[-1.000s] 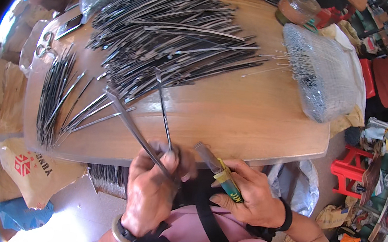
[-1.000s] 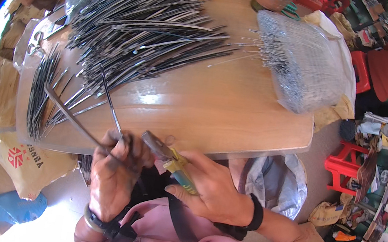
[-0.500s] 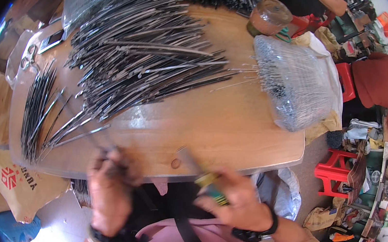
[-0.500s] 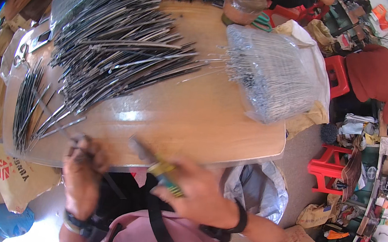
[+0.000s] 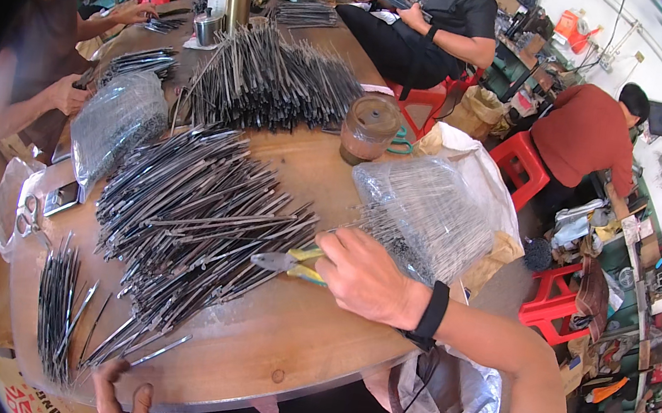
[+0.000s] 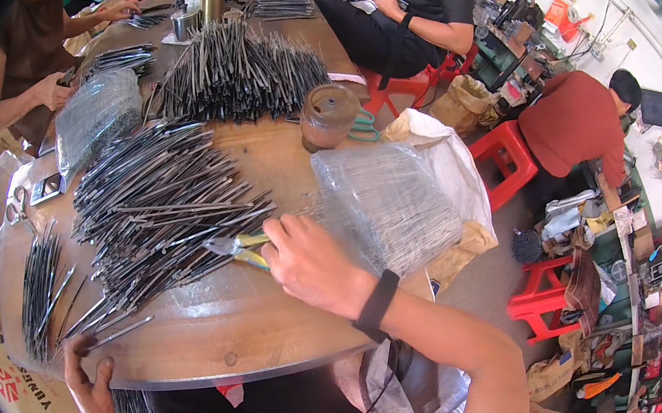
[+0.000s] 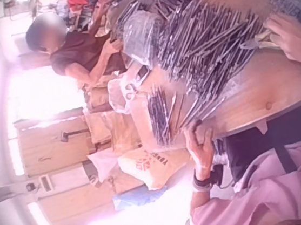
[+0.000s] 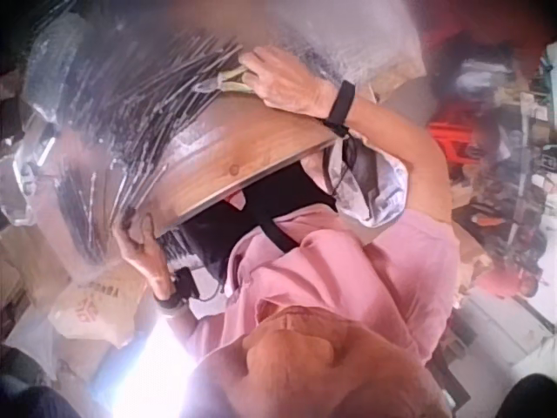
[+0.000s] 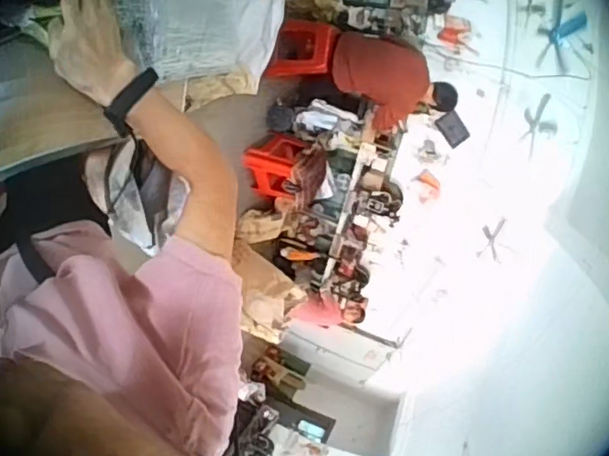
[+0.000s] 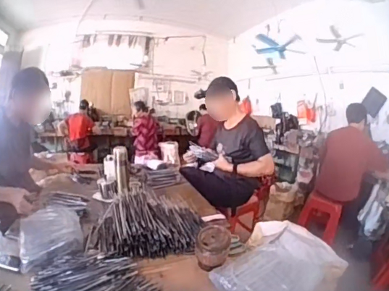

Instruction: The person uses pliers to bend long metal strips at a workbench, handling each strip individually and adding it to a pile.

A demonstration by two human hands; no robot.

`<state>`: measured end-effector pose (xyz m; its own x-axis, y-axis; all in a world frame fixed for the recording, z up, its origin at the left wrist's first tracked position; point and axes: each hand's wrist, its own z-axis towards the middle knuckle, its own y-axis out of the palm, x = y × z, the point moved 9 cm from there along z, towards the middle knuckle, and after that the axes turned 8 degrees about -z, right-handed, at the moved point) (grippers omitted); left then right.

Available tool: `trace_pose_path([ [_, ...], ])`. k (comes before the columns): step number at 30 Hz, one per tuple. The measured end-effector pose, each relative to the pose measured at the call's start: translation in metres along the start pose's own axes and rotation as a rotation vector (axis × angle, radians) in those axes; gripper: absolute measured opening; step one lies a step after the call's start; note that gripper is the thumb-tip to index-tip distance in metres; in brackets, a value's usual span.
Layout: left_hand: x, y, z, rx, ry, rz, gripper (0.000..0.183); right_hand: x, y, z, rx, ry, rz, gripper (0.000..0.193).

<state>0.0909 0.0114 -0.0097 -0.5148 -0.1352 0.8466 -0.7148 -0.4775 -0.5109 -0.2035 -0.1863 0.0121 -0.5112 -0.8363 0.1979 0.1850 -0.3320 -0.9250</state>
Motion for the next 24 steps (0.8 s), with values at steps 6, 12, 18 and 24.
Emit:
trace_pose_path([
  [6, 0.066, 0.064, 0.000, -0.181, -0.032, -0.362, 0.014, -0.032, -0.073, 0.034, 0.219, 0.106, 0.331, 0.023],
  [12, 0.107, 0.150, 0.008, -0.392, 0.106, -0.628, 0.050, -0.028, -0.087, 0.011, 0.365, 0.175, 0.441, 0.030],
  [18, 0.094, 0.154, -0.016, -0.410, 0.059, -0.537, 0.039, 0.040, -0.096, -0.032, 0.569, 0.382, 0.330, 0.020],
  [24, 0.175, 0.170, -0.027, -0.389, 0.478, -0.371, 0.071, 0.015, -0.125, -0.059, 0.840, 0.557, 1.316, 0.012],
])
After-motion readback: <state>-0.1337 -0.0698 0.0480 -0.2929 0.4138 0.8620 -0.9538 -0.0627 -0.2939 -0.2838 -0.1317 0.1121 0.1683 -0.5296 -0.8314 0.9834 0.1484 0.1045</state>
